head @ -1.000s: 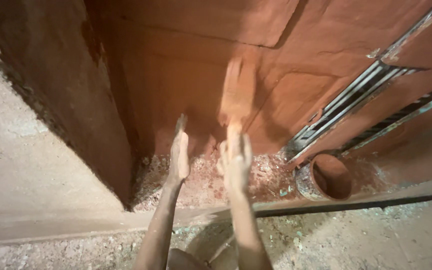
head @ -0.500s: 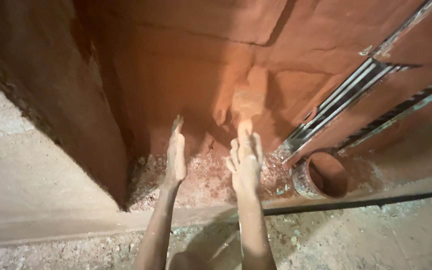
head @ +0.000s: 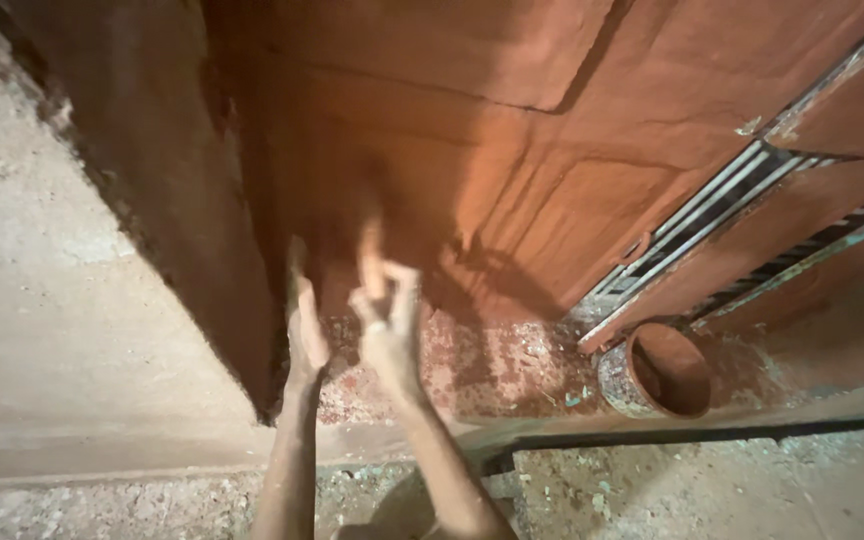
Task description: The person paints wooden cabinet doors with a red-brown coating. They dip a wide brush into a bowl of paint and apply brush strokes across the door panels, working over different sections of the doors.
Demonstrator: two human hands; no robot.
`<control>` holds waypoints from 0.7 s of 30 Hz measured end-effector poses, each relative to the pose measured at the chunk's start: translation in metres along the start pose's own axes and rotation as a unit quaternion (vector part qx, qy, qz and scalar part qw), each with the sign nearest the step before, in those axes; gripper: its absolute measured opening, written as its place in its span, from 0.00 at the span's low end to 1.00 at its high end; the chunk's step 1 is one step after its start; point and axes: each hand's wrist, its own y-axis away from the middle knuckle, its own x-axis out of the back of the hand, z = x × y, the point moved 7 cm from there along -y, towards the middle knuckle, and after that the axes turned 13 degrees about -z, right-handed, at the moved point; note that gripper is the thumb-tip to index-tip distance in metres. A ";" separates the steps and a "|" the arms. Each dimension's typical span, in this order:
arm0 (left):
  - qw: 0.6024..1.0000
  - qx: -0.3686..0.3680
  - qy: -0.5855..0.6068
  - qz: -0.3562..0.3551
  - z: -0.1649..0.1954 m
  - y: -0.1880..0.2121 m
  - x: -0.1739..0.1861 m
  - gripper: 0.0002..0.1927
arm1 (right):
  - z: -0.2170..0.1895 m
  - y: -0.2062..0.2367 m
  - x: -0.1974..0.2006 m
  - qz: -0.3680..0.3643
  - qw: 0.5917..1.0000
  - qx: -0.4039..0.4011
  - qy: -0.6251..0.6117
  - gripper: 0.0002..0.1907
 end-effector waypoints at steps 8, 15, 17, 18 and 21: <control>0.999 -0.013 0.030 0.002 0.012 -0.004 0.008 0.40 | -0.016 -0.004 0.023 0.032 0.959 0.025 -0.281 0.33; 0.984 0.168 0.014 -0.063 -0.031 -0.012 -0.001 0.38 | -0.029 0.008 0.062 0.143 0.946 0.060 -0.286 0.33; 0.994 0.098 0.005 -0.052 -0.030 -0.007 0.003 0.38 | -0.039 -0.001 0.028 0.065 0.969 0.060 -0.230 0.34; 0.998 0.054 0.003 -0.046 -0.028 -0.007 0.005 0.38 | -0.042 -0.006 0.008 0.015 0.979 0.045 -0.200 0.35; 0.992 0.069 0.043 -0.096 -0.037 -0.005 0.003 0.38 | -0.047 -0.011 -0.042 -0.104 0.967 0.025 -0.233 0.35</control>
